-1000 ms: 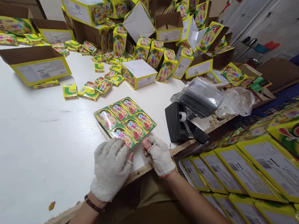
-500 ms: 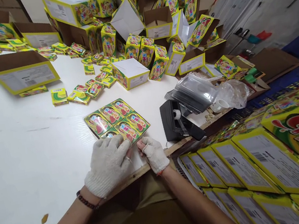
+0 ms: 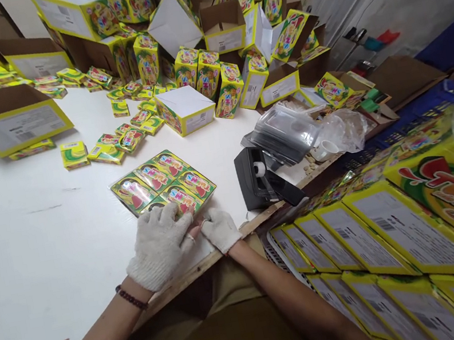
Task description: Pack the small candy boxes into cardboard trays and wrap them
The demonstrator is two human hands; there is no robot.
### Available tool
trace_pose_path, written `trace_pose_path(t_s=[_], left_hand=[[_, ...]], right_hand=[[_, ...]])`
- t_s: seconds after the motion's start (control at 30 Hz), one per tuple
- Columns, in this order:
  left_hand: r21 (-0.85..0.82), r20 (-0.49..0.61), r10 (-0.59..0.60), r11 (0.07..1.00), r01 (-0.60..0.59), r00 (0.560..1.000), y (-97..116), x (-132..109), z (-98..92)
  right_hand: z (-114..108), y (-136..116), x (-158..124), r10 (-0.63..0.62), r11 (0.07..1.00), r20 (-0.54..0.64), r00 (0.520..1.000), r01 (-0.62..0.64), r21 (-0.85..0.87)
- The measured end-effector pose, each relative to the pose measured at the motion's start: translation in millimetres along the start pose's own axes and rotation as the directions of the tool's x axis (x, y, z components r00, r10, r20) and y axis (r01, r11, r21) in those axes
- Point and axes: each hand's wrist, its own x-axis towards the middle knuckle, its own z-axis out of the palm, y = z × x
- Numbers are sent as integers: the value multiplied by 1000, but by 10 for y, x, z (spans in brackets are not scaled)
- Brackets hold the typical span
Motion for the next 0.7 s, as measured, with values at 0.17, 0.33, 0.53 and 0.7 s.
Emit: trace_pose_path(t_s=[0.17,0.33,0.53,0.7], left_hand=[[-141,-25,-196,971,191,980,-432,213,-149],[-384,73,-522,772,507,850,-1040,348,-80],[-394,53,-296,871,293,954,-922,-294,23],[-317,-79,-163,940,130,983,-774,-576,59]], right_hand=[[-71,-74,-188,-404,911,-259,877,360,-201],[196,-268,-400,-749,615,-76,658,648,-449],[5,-56,-224,-721,526,152,676,677,-514],[-429,180,115,-845,295,325,424,877,-378]])
